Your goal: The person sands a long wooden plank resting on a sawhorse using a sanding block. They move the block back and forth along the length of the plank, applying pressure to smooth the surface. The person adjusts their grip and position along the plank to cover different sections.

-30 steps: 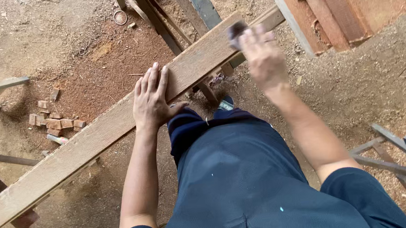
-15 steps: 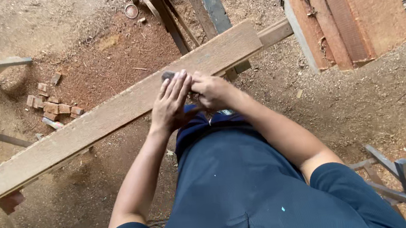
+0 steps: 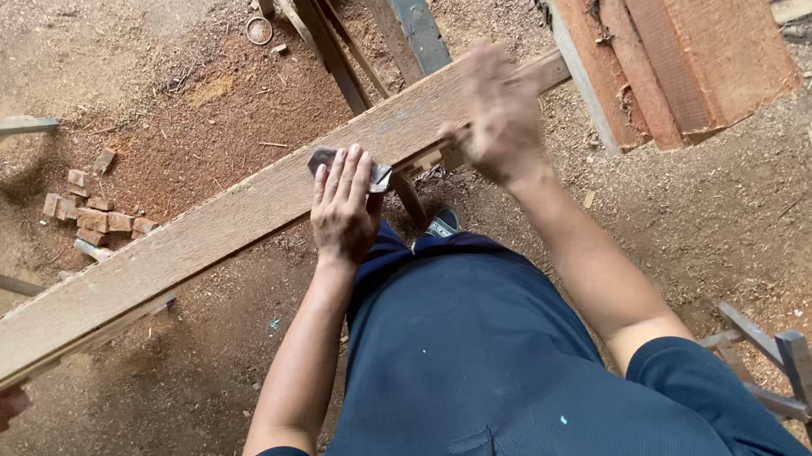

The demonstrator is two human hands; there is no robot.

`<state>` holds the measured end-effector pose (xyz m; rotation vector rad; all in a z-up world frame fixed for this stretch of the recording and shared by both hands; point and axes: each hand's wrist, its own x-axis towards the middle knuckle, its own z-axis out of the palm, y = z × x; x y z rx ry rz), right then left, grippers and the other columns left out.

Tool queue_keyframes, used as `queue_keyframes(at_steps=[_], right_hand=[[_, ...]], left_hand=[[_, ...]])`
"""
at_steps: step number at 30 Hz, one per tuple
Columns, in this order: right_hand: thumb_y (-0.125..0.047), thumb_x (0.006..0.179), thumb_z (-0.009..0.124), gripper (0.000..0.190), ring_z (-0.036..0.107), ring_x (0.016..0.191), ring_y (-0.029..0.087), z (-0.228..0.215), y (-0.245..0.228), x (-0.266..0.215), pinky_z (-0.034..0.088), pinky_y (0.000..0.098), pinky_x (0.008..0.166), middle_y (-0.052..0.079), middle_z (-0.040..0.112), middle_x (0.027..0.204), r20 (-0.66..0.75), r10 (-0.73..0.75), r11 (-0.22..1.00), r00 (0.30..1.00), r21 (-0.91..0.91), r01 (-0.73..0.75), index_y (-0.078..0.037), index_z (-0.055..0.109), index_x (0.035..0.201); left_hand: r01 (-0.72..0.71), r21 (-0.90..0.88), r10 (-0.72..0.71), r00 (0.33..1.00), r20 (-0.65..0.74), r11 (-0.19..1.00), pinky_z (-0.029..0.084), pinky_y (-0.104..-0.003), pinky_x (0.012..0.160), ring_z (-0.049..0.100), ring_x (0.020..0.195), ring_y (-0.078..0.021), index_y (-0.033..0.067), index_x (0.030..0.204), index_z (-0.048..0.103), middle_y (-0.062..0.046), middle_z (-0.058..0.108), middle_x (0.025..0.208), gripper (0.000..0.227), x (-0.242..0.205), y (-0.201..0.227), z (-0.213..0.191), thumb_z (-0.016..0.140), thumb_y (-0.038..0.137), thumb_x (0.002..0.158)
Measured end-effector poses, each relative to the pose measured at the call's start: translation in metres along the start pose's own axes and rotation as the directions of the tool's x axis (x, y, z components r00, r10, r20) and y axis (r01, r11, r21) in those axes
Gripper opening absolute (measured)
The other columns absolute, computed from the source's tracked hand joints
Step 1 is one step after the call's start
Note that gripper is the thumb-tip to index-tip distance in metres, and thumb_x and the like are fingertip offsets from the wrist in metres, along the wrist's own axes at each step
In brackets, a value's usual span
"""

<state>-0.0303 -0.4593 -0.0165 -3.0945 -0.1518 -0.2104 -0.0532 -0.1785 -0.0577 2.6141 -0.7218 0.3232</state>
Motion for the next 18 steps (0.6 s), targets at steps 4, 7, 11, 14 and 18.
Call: queue_keyframes(at_steps=[4, 7, 11, 14, 18], right_hand=[[-0.074, 0.098, 0.017, 0.094, 0.015, 0.149, 0.031, -0.016, -0.015, 0.007, 0.006, 0.0498, 0.123, 0.018, 0.023, 0.162, 0.348, 0.053, 0.975, 0.936, 0.185, -0.124, -0.004, 0.022, 0.160], [-0.068, 0.102, 0.023, 0.091, 0.027, 0.142, 0.035, -0.029, 0.006, 0.017, 0.017, 0.0511, 0.120, 0.020, 0.034, 0.154, 0.446, 0.409, 0.844, 0.796, 0.147, -0.516, 0.001, 0.023, 0.161], [-0.054, 0.110, 0.029, 0.073, 0.018, 0.153, 0.036, 0.009, -0.008, 0.039, 0.006, 0.0567, 0.123, 0.024, 0.025, 0.165, 0.024, 0.096, 0.980, 0.995, 0.171, -0.098, 0.003, 0.031, 0.156], [-0.044, 0.114, 0.033, 0.057, 0.037, 0.147, 0.035, 0.036, -0.035, 0.064, 0.016, 0.0573, 0.120, 0.022, 0.044, 0.159, -0.087, -0.173, 0.966, 0.981, 0.180, 0.187, -0.001, 0.044, 0.151], [-0.039, 0.110, 0.039, 0.041, 0.064, 0.117, 0.028, 0.026, -0.051, 0.079, 0.031, 0.0511, 0.120, 0.009, 0.072, 0.126, 0.350, -0.059, 0.949, 0.935, 0.311, -0.057, -0.013, 0.068, 0.121]], left_hand=[[0.025, -0.002, -0.025, 0.999, 0.031, 1.000, 0.034, -0.049, 0.121, 0.052, 0.140, -0.0307, 0.0036, 0.140, 0.058, -0.016, 0.058, 0.146, 0.050, 0.000, -0.002, -0.001, 0.062, 0.036, 0.102], [0.070, -0.040, -0.069, 0.997, 0.023, 0.997, 0.035, -0.048, 0.121, 0.051, 0.141, -0.0324, 0.0024, 0.140, 0.057, -0.019, 0.056, 0.147, 0.051, 0.001, 0.000, 0.000, 0.061, 0.037, 0.102], [0.129, -0.083, -0.129, 0.992, 0.010, 0.988, 0.033, -0.048, 0.121, 0.049, 0.142, -0.0335, -0.0004, 0.140, 0.055, -0.021, 0.055, 0.148, 0.050, 0.003, 0.008, 0.001, 0.060, 0.033, 0.103], [0.059, 0.014, -0.059, 0.998, -0.012, 0.998, 0.032, -0.048, 0.123, 0.048, 0.143, -0.0341, -0.0035, 0.144, 0.054, -0.023, 0.054, 0.149, 0.046, 0.000, 0.008, -0.001, 0.052, 0.015, 0.102], [-0.061, 0.111, 0.060, 0.998, 0.016, 0.992, 0.039, -0.045, 0.118, 0.054, 0.138, -0.0304, 0.0009, 0.140, 0.059, -0.020, 0.058, 0.146, 0.041, -0.011, -0.013, -0.019, 0.045, 0.006, 0.102]])
